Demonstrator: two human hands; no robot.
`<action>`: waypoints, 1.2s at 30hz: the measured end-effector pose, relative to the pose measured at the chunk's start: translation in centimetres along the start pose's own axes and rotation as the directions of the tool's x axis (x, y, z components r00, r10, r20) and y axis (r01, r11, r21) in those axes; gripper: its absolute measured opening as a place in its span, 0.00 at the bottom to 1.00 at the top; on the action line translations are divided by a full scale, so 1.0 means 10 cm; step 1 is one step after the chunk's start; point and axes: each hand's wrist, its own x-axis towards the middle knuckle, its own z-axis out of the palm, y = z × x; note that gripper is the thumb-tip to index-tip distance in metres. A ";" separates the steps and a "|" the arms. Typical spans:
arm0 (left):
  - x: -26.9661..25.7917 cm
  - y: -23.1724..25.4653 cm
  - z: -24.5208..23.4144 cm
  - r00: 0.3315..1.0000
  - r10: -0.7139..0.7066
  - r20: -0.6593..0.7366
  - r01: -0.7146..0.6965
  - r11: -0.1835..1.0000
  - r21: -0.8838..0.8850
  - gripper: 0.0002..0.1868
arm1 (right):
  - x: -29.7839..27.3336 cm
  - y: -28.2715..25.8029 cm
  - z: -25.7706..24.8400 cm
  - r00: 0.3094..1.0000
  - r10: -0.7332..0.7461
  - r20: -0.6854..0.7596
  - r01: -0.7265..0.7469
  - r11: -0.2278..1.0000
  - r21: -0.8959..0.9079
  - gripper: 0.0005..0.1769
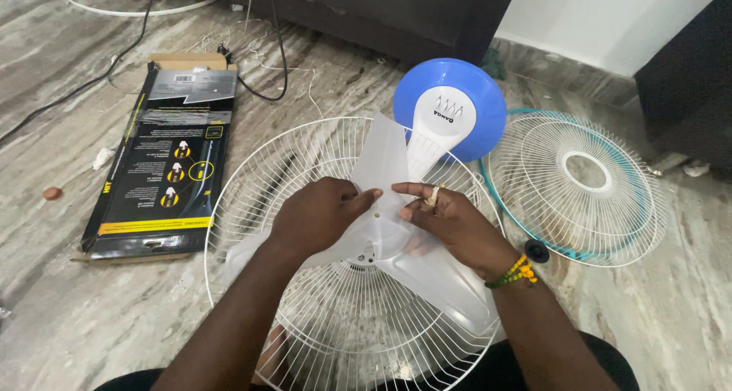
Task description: The person disassembles a table fan by removing the outer cage, then the inner cage, and finally unscrews the central nut to detach the fan blades. The components are placed on the floor.
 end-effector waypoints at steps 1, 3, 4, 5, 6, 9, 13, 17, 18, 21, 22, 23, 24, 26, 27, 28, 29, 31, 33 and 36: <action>-0.01 0.01 -0.01 1.000 0.006 -0.008 -0.006 1.000 -0.001 0.31 | -0.01 -0.02 0.00 1.000 0.006 -0.010 -0.006 1.000 0.009 0.30; -0.02 0.04 -0.04 1.000 0.020 -0.023 -0.020 1.000 -0.001 0.31 | -0.04 -0.08 0.00 0.999 0.018 -0.035 -0.017 1.000 0.026 0.30; -0.04 0.05 -0.06 1.000 0.014 -0.023 -0.015 1.000 -0.017 0.31 | -0.06 -0.11 0.00 0.999 0.014 -0.036 -0.013 0.999 0.037 0.29; -0.06 0.07 -0.07 1.000 0.009 -0.024 -0.009 0.999 -0.033 0.31 | -0.08 -0.13 0.01 0.999 0.010 -0.038 -0.008 0.999 0.048 0.29; -0.06 0.08 -0.10 1.000 0.005 -0.030 -0.006 0.999 -0.046 0.31 | -0.09 -0.17 0.02 0.999 0.000 -0.039 0.002 0.998 0.058 0.29; -0.11 0.13 -0.15 1.000 -0.014 -0.008 0.014 1.000 -0.028 0.31 | -0.16 -0.25 0.03 1.000 -0.012 -0.006 0.012 1.000 0.021 0.31; -0.20 0.11 -0.21 0.998 0.037 -0.045 -0.041 0.996 -0.077 0.31 | -0.26 -0.29 0.01 0.997 -0.019 0.078 0.012 0.996 0.088 0.36; -0.25 0.10 -0.30 0.994 0.039 -0.106 -0.052 0.991 -0.126 0.31 | -0.39 -0.25 -0.09 0.993 -0.005 0.120 -0.014 0.989 0.150 0.40; -0.27 0.11 -0.31 0.992 0.041 -0.119 -0.058 0.988 -0.144 0.30 | -0.43 -0.22 -0.13 0.993 0.005 0.120 -0.021 0.991 0.130 0.40; -0.29 0.15 -0.35 0.986 0.071 -0.149 -0.096 0.982 -0.164 0.29 | -0.53 -0.10 -0.23 0.979 0.134 0.155 -0.161 0.971 0.175 0.38; -0.30 0.17 -0.36 0.984 0.098 -0.152 -0.125 0.976 -0.179 0.28 | -0.57 -0.07 -0.27 0.966 0.130 0.224 -0.172 0.969 0.179 0.38; -0.31 0.19 -0.38 0.980 0.125 -0.154 -0.154 0.969 -0.195 0.28 | -0.60 -0.05 -0.29 0.948 0.126 0.293 -0.184 0.966 0.182 0.40; -0.33 0.22 -0.41 0.975 0.152 -0.161 -0.184 0.961 -0.207 0.27 | -0.62 -0.03 -0.31 0.925 0.117 0.361 -0.193 0.964 0.183 0.41; -0.39 0.27 -0.44 0.970 0.177 -0.169 -0.220 0.932 -0.289 0.25 | -0.66 0.00 -0.32 0.846 0.030 0.532 -0.229 0.922 0.313 0.45; -0.41 0.30 -0.46 0.967 0.189 -0.173 -0.238 0.914 -0.328 0.25 | -0.68 0.01 -0.32 0.795 -0.024 0.606 -0.256 0.893 0.371 0.48; -0.43 0.32 -0.48 0.966 0.184 -0.182 -0.234 0.919 -0.317 0.25 | -0.68 0.01 -0.30 0.775 -0.053 0.630 -0.271 0.873 0.406 0.49; -0.46 0.34 -0.51 0.965 0.178 -0.190 -0.231 0.924 -0.306 0.24 | -0.68 0.02 -0.28 0.753 -0.083 0.652 -0.286 0.852 0.439 0.51; -0.49 0.37 -0.54 0.960 0.176 -0.218 -0.237 0.925 -0.297 0.24 | -0.70 0.02 -0.25 0.731 -0.143 0.667 -0.317 0.795 0.517 0.53; -0.51 0.38 -0.58 0.950 0.181 -0.253 -0.255 0.919 -0.301 0.24 | -0.70 0.00 -0.23 0.733 -0.200 0.651 -0.344 0.716 0.607 0.52; -0.52 0.39 -0.62 0.936 0.174 -0.305 -0.268 0.914 -0.304 0.24 | -0.71 -0.06 -0.22 0.695 -0.287 0.660 -0.368 0.646 0.669 0.49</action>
